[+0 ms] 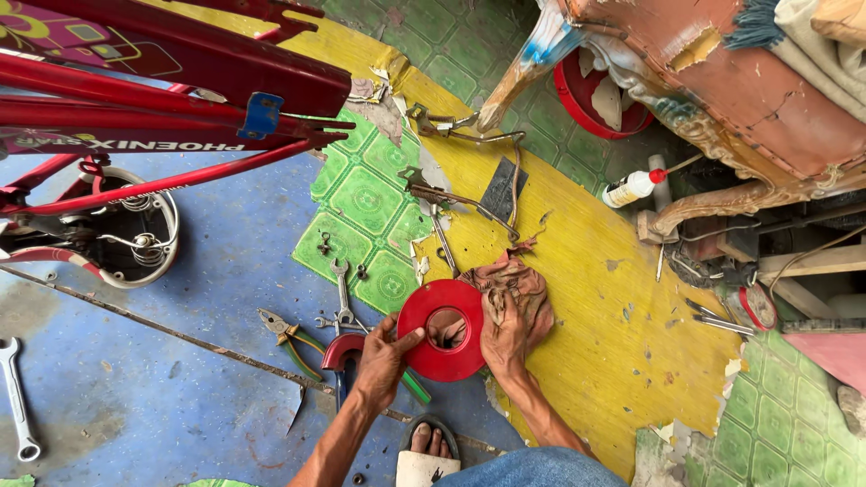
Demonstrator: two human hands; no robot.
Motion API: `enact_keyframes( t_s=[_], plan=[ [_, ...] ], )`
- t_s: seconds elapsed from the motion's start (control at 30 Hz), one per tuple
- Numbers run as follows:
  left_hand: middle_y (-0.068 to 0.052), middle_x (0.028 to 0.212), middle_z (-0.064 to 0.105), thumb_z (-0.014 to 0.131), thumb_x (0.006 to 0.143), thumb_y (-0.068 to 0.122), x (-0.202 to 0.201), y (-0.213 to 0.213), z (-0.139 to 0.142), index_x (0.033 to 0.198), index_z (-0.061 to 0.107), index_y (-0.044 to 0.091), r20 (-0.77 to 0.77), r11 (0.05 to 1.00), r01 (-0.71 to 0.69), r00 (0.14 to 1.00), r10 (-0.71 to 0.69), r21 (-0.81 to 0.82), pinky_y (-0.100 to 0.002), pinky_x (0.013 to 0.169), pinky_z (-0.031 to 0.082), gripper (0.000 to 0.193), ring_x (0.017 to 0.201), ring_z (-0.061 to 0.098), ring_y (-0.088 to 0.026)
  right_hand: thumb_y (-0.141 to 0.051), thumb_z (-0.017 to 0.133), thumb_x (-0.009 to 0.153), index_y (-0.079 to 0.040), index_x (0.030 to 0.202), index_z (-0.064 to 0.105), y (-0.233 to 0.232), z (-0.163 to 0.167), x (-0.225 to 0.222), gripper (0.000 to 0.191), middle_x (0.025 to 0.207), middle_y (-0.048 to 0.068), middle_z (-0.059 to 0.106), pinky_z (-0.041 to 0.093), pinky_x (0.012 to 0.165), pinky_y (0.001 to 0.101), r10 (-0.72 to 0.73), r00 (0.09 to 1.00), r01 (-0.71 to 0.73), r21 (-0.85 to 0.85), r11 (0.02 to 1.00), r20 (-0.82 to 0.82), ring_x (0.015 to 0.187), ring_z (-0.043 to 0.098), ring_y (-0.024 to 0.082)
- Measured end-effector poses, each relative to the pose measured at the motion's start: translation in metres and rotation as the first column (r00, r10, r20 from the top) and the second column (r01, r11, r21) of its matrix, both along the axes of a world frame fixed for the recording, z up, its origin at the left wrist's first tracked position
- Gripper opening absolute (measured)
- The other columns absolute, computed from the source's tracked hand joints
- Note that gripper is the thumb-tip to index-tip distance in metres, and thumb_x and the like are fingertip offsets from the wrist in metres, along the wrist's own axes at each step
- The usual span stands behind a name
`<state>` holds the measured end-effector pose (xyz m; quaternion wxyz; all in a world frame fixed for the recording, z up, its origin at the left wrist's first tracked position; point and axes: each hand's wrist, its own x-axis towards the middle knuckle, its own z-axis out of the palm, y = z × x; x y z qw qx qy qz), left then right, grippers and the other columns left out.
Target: The person works on a red children's bicycle lying on the floor, unfastening the plastic chain guard and pulling the red chainring cover off the crank. They handle the cover, reposition the guard, and press the cover back onto the crank area, working the parts by hand.
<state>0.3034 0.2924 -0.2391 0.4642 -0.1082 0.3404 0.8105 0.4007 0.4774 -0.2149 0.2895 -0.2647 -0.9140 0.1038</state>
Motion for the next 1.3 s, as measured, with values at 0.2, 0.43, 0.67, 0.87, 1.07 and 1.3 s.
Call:
enact_keyframes(
  t_s=[0.2, 0.43, 0.67, 0.87, 1.07, 1.3],
  plan=[
    [-0.005, 0.084, 0.072, 0.068, 0.097, 0.01, 0.006, 0.003, -0.013, 0.104, 0.068, 0.0, -0.1, 1.0, -0.025, 0.995, 0.026, 0.013, -0.029, 0.069, 0.057, 0.012, 0.072, 0.067, -0.014, -0.03, 0.05, 0.119, 0.004, 0.093, 0.059, 0.03, -0.014, 0.027, 0.043, 0.076, 0.025, 0.054, 0.042, 0.067, 0.0432, -0.013, 0.998, 0.054, -0.701, 0.712, 0.063, 0.072, 0.048, 0.032],
    [-0.005, 0.074, 0.068, 0.069, 0.095, 0.016, 0.005, -0.001, -0.009, 0.098, 0.067, 0.001, -0.232, 0.992, 0.096, 0.966, -0.112, -0.079, -0.03, 0.057, 0.054, 0.015, 0.059, 0.062, -0.013, -0.022, 0.064, 0.097, 0.009, 0.13, 0.057, 0.002, 0.004, 0.008, 0.046, 0.108, 0.018, 0.068, 0.055, 0.08, 0.038, 0.46, 0.887, -0.415, -0.472, 0.778, -0.02, 0.094, 0.068, 0.027],
    [-0.004, 0.07, 0.068, 0.076, 0.089, 0.013, 0.003, -0.005, 0.0, 0.095, 0.071, 0.0, -0.283, 0.981, 0.159, 0.941, -0.184, -0.108, -0.028, 0.057, 0.05, 0.016, 0.059, 0.062, -0.012, -0.026, 0.062, 0.103, -0.004, 0.105, 0.07, -0.016, 0.013, 0.006, 0.023, 0.082, 0.01, 0.074, 0.057, 0.068, 0.0328, 0.126, 0.978, -0.024, -0.508, 0.861, 0.168, 0.071, 0.071, 0.02],
    [-0.002, 0.072, 0.067, 0.082, 0.088, 0.013, -0.003, -0.004, 0.017, 0.094, 0.081, 0.004, -0.585, 0.947, 0.122, 0.761, -0.281, -0.296, -0.028, 0.059, 0.043, 0.012, 0.064, 0.054, -0.009, -0.026, 0.053, 0.105, -0.01, 0.102, 0.064, 0.005, -0.004, 0.032, 0.02, 0.078, 0.001, 0.067, 0.054, 0.051, 0.025, 0.047, 0.98, -0.173, -0.707, 0.686, -0.195, 0.06, 0.062, 0.01],
    [-0.006, 0.083, 0.074, 0.079, 0.084, 0.01, -0.006, -0.002, 0.046, 0.09, 0.075, 0.006, -0.892, 0.969, -0.078, 0.413, -0.184, -0.236, -0.031, 0.072, 0.052, 0.008, 0.079, 0.07, -0.019, -0.032, 0.054, 0.112, -0.009, 0.114, 0.061, 0.095, 0.028, 0.068, 0.024, 0.086, -0.003, 0.059, 0.044, 0.054, 0.02, -0.255, 0.886, -0.017, -0.576, 0.817, -0.388, 0.068, 0.054, 0.004],
    [-0.006, 0.088, 0.069, 0.074, 0.078, 0.005, -0.006, -0.004, 0.068, 0.098, 0.075, 0.008, -0.963, 0.957, -0.184, 0.193, -0.189, -0.225, -0.04, 0.089, 0.041, 0.02, 0.088, 0.064, -0.026, -0.028, 0.06, 0.105, 0.007, 0.132, 0.054, 0.141, 0.132, 0.078, 0.044, 0.101, 0.021, 0.065, 0.05, 0.069, 0.0394, -0.278, 0.951, 0.299, 0.183, 0.936, -0.135, 0.084, 0.063, 0.027]
  ],
)
